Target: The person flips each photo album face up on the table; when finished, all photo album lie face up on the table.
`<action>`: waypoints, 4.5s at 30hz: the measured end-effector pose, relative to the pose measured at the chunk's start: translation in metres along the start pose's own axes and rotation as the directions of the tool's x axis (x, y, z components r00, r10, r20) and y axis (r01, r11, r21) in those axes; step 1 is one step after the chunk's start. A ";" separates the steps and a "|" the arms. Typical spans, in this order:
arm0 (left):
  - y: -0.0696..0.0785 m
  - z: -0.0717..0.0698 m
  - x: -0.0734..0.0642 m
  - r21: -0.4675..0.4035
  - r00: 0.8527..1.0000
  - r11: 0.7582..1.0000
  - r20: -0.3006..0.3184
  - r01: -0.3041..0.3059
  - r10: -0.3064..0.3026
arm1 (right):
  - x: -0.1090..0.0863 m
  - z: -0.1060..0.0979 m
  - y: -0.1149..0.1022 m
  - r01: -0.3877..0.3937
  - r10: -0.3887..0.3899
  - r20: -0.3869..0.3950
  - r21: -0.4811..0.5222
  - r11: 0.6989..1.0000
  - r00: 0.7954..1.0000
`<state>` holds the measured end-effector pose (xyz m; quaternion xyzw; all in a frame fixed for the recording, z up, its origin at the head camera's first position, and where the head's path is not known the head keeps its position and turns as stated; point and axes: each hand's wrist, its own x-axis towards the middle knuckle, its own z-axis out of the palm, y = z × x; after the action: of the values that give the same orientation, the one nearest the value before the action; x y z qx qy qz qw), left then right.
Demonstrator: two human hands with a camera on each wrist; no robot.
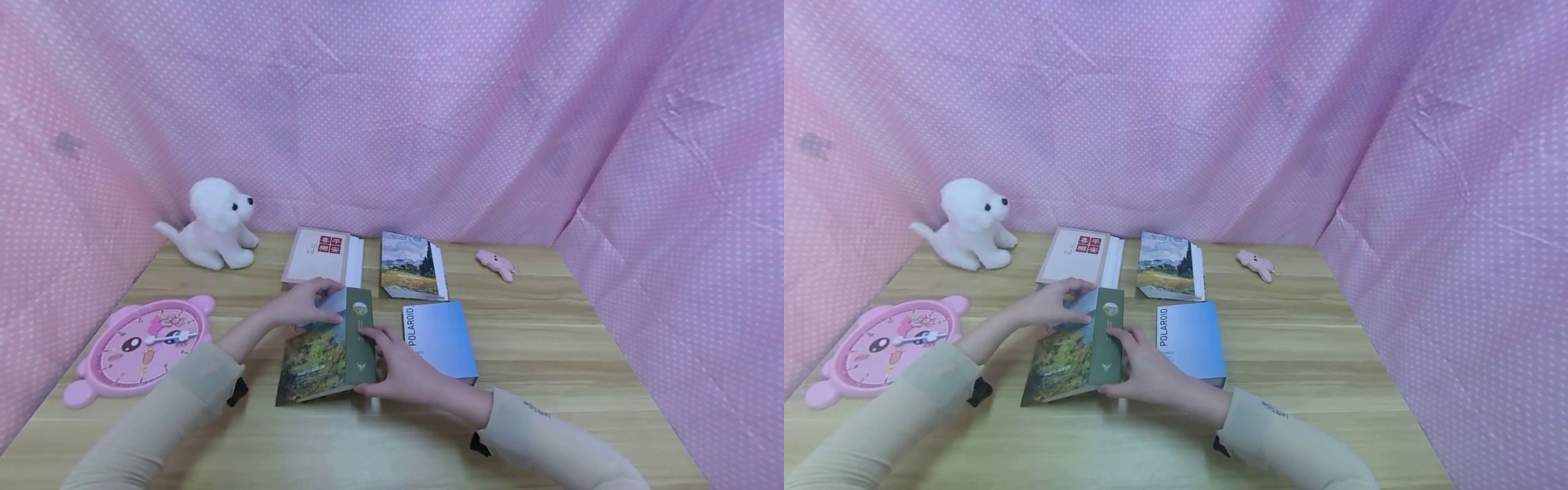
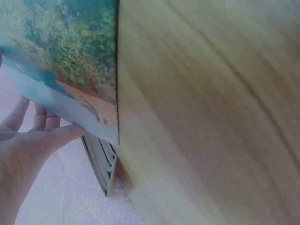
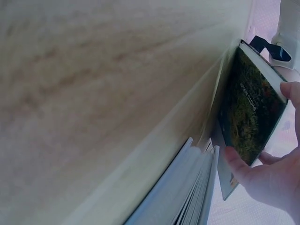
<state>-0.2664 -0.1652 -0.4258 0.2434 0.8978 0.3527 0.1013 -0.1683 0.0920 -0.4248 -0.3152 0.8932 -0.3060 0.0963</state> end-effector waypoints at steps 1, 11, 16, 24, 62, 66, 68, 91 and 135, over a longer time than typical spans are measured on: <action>0.000 0.000 0.000 -0.008 1.000 1.000 0.001 -0.007 0.007 | 0.000 0.000 0.000 0.005 -0.005 -0.004 0.007 1.000 1.000; 0.007 -0.005 0.000 -0.154 0.999 0.987 -0.022 -0.036 0.033 | 0.001 -0.006 -0.003 0.063 -0.056 -0.053 0.129 0.990 0.997; 0.010 -0.007 0.000 -0.212 0.999 0.976 -0.020 -0.046 0.043 | 0.003 -0.008 -0.007 0.088 -0.077 -0.067 0.192 0.977 0.995; 0.014 -0.009 -0.001 -0.302 0.994 0.949 -0.074 -0.095 0.076 | 0.006 -0.014 -0.010 0.098 -0.080 -0.082 0.236 0.967 0.993; 0.026 -0.019 -0.010 -0.386 0.985 0.911 -0.145 -0.147 0.097 | 0.020 -0.035 -0.018 0.289 -0.259 -0.130 0.346 0.893 0.957; 0.024 -0.022 -0.012 -0.398 0.984 0.903 -0.134 -0.160 0.115 | 0.021 -0.029 -0.019 0.276 -0.240 -0.137 0.390 0.879 0.961; 0.023 -0.025 -0.013 -0.402 0.985 0.902 -0.128 -0.158 0.116 | 0.021 -0.026 -0.019 0.262 -0.228 -0.131 0.399 0.879 0.965; 0.008 -0.045 -0.034 -0.291 0.981 0.937 -0.070 -0.192 0.180 | 0.020 -0.003 -0.004 0.116 -0.142 0.089 0.243 0.963 0.986; -0.049 -0.054 -0.068 -0.279 0.988 0.959 0.154 0.038 0.005 | 0.041 0.018 -0.007 0.109 -0.063 0.187 -0.250 0.962 0.980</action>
<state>-0.2446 -0.2626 -0.4191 0.2455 0.8301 0.4561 0.2065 -0.1900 0.0535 -0.4338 -0.3898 0.8987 -0.1614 0.1201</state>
